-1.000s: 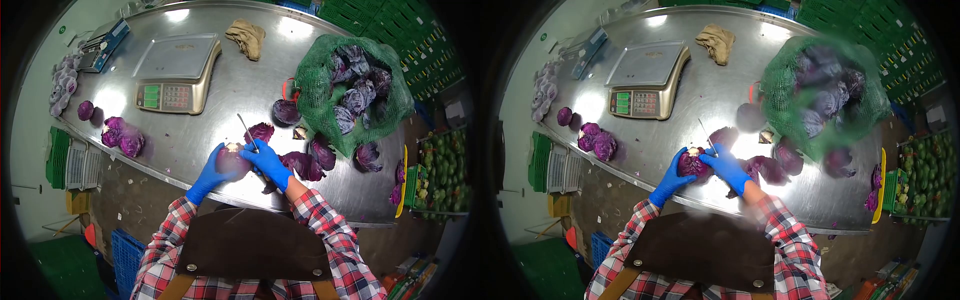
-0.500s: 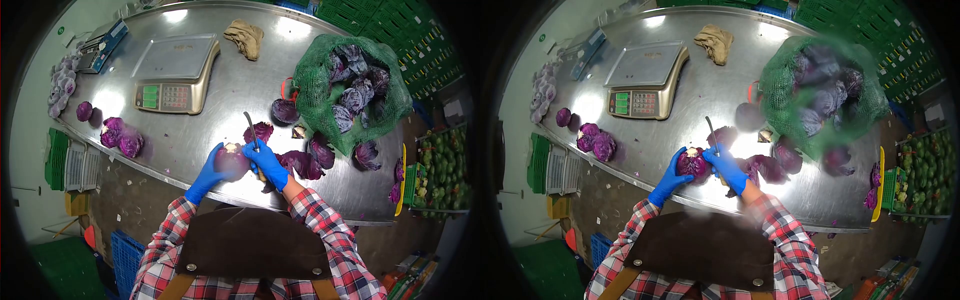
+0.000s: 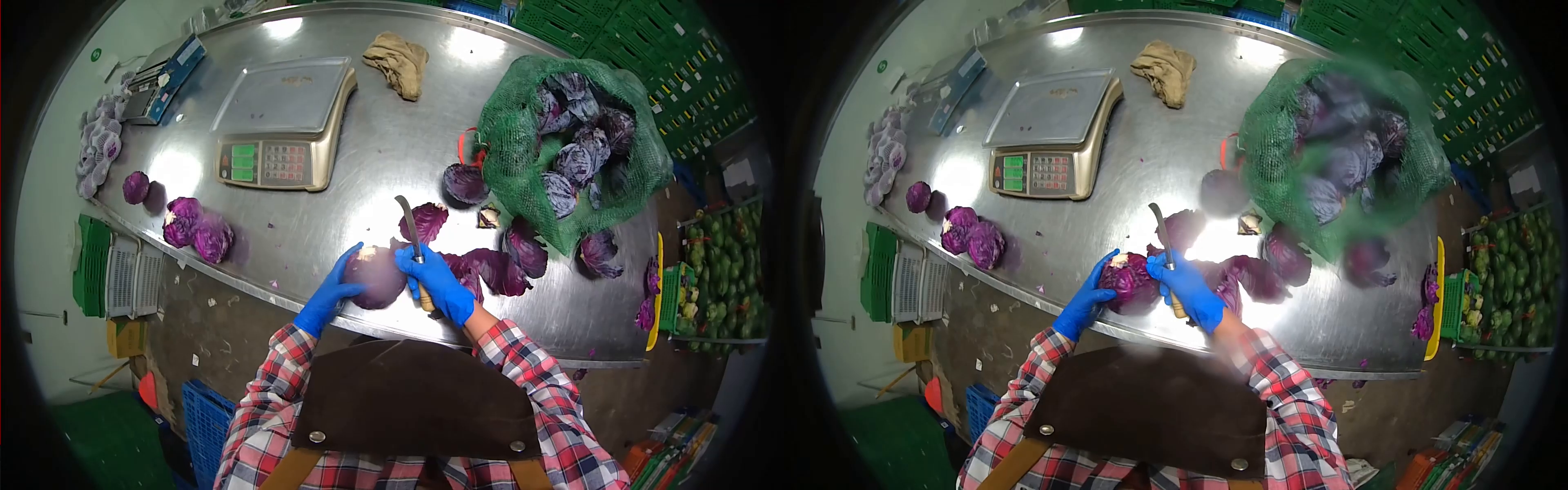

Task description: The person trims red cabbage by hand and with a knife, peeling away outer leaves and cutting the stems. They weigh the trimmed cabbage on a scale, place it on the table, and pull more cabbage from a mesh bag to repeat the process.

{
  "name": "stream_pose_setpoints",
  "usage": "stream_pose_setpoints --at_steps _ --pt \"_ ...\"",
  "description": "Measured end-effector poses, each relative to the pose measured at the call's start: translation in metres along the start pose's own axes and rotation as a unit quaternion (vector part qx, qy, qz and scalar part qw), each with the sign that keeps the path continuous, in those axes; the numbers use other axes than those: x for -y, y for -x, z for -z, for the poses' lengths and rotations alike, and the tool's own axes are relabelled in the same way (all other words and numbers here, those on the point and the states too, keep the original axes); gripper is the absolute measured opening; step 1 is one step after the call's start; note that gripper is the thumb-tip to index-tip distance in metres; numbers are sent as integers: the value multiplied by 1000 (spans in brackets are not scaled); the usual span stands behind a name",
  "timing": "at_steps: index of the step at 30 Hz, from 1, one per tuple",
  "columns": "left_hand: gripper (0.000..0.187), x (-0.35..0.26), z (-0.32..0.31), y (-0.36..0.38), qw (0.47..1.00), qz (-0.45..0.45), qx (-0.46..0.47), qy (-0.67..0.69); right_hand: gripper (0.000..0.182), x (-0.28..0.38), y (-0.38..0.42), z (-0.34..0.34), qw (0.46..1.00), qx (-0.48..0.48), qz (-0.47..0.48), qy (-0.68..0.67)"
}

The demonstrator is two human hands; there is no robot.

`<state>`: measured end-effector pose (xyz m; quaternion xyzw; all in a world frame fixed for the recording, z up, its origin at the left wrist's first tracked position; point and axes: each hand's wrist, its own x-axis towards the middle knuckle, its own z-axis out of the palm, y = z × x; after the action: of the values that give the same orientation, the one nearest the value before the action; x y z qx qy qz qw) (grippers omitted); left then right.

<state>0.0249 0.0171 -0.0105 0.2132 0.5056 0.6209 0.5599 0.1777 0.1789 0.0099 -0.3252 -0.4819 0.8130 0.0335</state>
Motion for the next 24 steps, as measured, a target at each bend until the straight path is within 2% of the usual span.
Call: stream_pose_setpoints --at_steps 1,4,5,6,8,10,11,13,15,17,18,21,24 --pt "98 -3 -1 1 997 17 7 72 22 2 2 0 1000 7 -4 -8" --pt "97 -25 -3 5 995 -24 21 99 25 11 10 -6 1000 -4 25 -18" --pt "91 -26 6 0 991 -77 24 107 28 17 14 -8 999 -33 16 13" --pt "88 -39 11 -4 988 -82 -25 130 31 14 16 -6 999 -49 -3 -6" --pt "82 -80 22 -19 971 -101 -124 178 26 5 22 -7 996 -80 15 -38" --pt "73 -121 54 -57 957 -195 -168 137 25 -17 22 3 996 -72 30 -36" --pt "73 -150 58 -74 948 -244 -202 35 24 -47 15 15 995 -61 69 33" --pt "76 -199 73 -104 898 -306 -271 -164 22 -46 20 7 988 -56 94 106" --pt "82 -225 102 -144 812 -328 -335 -349 22 -34 32 -8 996 -51 62 45" --pt "88 -229 136 -183 818 -271 -329 -386 22 -47 31 -1 998 -47 11 38" --pt "91 -235 147 -193 820 -239 -328 -404 22 -45 33 -1 993 -58 -25 97" --pt "95 -247 132 -188 810 -129 -337 -462 23 -39 34 1 991 -91 -33 93" --pt "85 -236 107 -179 745 -183 -391 -508 23 -40 34 3 990 -112 -67 56"
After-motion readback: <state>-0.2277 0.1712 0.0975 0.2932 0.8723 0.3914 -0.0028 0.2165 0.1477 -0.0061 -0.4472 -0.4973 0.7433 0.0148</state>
